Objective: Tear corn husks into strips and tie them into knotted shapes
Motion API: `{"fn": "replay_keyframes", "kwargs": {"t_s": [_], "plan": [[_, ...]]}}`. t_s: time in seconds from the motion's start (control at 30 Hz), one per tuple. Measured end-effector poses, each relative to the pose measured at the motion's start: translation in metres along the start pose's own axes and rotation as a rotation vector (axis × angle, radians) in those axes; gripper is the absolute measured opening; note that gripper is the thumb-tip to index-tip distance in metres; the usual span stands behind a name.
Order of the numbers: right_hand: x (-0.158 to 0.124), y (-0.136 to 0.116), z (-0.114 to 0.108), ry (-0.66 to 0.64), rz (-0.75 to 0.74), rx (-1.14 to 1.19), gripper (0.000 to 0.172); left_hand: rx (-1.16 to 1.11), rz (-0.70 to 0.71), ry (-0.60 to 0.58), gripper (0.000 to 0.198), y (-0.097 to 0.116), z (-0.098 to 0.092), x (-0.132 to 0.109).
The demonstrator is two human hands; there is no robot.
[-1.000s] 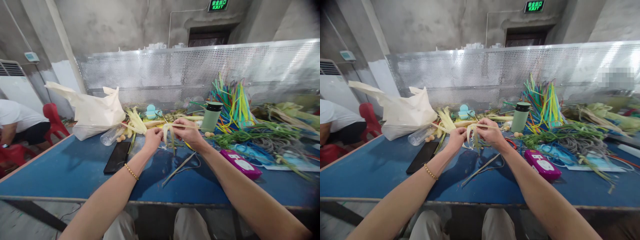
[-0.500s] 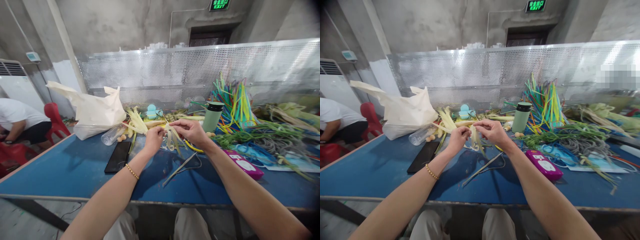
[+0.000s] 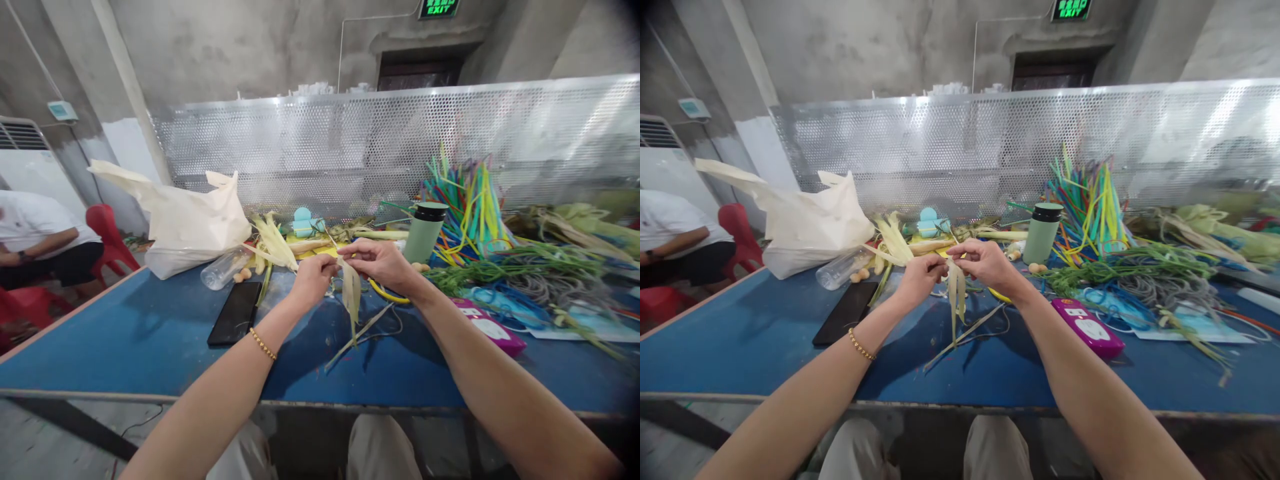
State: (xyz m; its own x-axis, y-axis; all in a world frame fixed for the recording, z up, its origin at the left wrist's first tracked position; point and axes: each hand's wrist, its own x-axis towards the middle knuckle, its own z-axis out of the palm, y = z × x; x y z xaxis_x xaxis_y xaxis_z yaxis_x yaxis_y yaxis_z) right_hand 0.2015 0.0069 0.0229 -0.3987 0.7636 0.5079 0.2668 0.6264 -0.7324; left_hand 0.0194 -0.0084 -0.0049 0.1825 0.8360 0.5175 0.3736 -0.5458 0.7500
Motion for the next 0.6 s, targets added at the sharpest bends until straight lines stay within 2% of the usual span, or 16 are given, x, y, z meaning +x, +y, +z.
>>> {"fn": "replay_keyframes", "kwargs": {"t_s": [0.13, 0.27, 0.43, 0.6], "plan": [[-0.001, -0.001, -0.009, -0.149, -0.130, -0.046, 0.022, -0.071, -0.020, -0.147, 0.016, -0.001, -0.003, 0.002], [-0.006, -0.005, -0.015, -0.280, -0.082, -0.074, 0.019, -0.156, -0.032, -0.338, 0.017, -0.004, -0.006, 0.002], [-0.010, -0.011, -0.018, -0.374, -0.059, -0.103, 0.014, -0.206, -0.008, -0.418, 0.016, -0.009, -0.008, 0.002], [-0.010, -0.010, -0.018, -0.367, -0.012, -0.077, 0.009, -0.247, -0.032, -0.463, 0.014, -0.006, -0.010, 0.000]]}}
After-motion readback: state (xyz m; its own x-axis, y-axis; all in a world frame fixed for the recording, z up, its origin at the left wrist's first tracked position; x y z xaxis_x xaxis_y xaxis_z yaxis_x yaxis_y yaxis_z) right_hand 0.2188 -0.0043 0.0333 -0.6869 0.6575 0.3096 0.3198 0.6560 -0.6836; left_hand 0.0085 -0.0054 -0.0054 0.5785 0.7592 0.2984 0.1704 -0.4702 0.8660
